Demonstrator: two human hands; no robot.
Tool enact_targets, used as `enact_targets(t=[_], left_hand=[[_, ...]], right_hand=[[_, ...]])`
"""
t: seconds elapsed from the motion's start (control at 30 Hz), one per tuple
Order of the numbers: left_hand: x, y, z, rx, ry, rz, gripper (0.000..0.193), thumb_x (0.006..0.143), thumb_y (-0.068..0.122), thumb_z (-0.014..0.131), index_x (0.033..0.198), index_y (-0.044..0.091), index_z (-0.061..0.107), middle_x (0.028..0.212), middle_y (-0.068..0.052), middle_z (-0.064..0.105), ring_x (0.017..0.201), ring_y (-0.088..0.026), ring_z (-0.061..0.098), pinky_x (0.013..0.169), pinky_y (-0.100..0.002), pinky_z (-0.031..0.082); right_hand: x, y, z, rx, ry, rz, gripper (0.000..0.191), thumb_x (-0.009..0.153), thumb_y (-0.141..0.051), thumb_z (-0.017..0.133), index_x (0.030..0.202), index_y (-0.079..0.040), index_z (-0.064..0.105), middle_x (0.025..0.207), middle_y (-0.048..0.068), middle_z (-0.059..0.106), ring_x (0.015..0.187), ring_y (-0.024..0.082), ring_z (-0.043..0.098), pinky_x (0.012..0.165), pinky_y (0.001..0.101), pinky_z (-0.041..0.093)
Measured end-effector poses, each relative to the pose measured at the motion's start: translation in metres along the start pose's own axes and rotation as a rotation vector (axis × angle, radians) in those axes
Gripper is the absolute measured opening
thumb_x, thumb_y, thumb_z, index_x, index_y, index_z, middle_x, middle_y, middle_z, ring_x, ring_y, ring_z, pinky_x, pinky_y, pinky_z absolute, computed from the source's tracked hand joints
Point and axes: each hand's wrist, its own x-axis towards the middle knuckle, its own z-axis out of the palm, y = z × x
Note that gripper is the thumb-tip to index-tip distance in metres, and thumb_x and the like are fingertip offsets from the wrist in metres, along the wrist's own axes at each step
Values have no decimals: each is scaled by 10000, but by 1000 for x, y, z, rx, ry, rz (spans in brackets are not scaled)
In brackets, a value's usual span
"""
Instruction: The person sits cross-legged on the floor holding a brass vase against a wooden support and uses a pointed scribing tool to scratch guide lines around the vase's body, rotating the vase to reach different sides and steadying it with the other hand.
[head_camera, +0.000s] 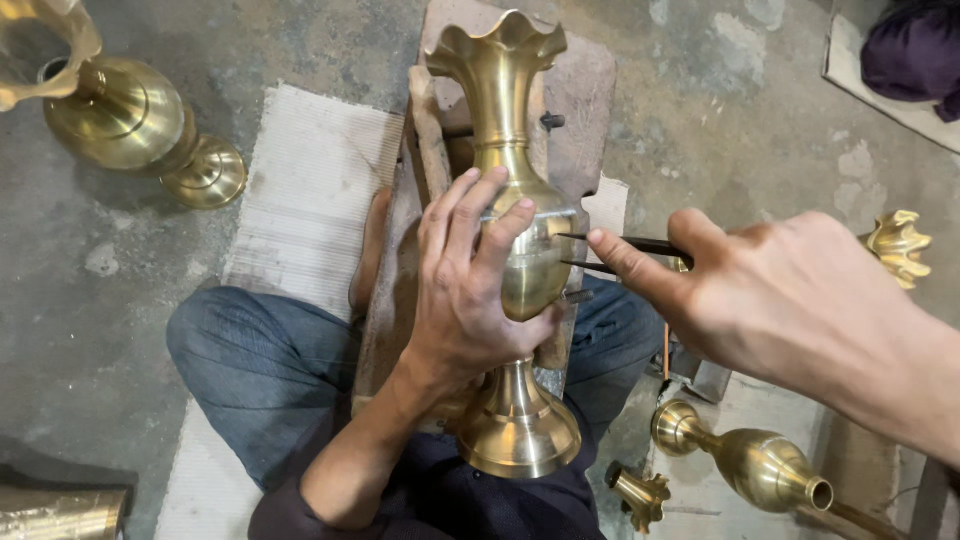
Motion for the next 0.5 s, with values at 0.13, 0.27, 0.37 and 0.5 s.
enact_targets(t=[0.13,0.27,0.37,0.5], left_hand=[[0,2,1,3,0,13,892,628,286,913,1395,93,502,1509,-232,446,1429,-458,433,1195,-600,357],[0,1,2,17,2,18,895,618,286,914,1385,92,496,1503,-232,448,1423,-463,433,1191,-606,362],[0,1,3,11,-10,10,931,598,304,921,1392,98,479,1498,-236,439,1420,-472,423,1185,-611,360],[-2,-1,0,11,-20,14,978,573,314,928,1412,119,463,1501,-233,430,1430,-475,415,1184,-619,355]], right_hand=[[-1,-3,6,340,72,120,625,955,-428,563,1568,-365,456,846,110,655,350,176,567,312,363,429],[-4,-5,9,402,199,118,643,900,-373,615,1535,-313,535,804,125,660,329,211,558,300,394,430],[-5,-7,8,368,277,89,666,880,-314,635,1541,-286,555,815,139,679,319,177,554,281,374,433],[-4,-15,-2,397,156,161,555,947,-257,583,1501,-256,542,967,199,705,354,187,604,289,362,467]])
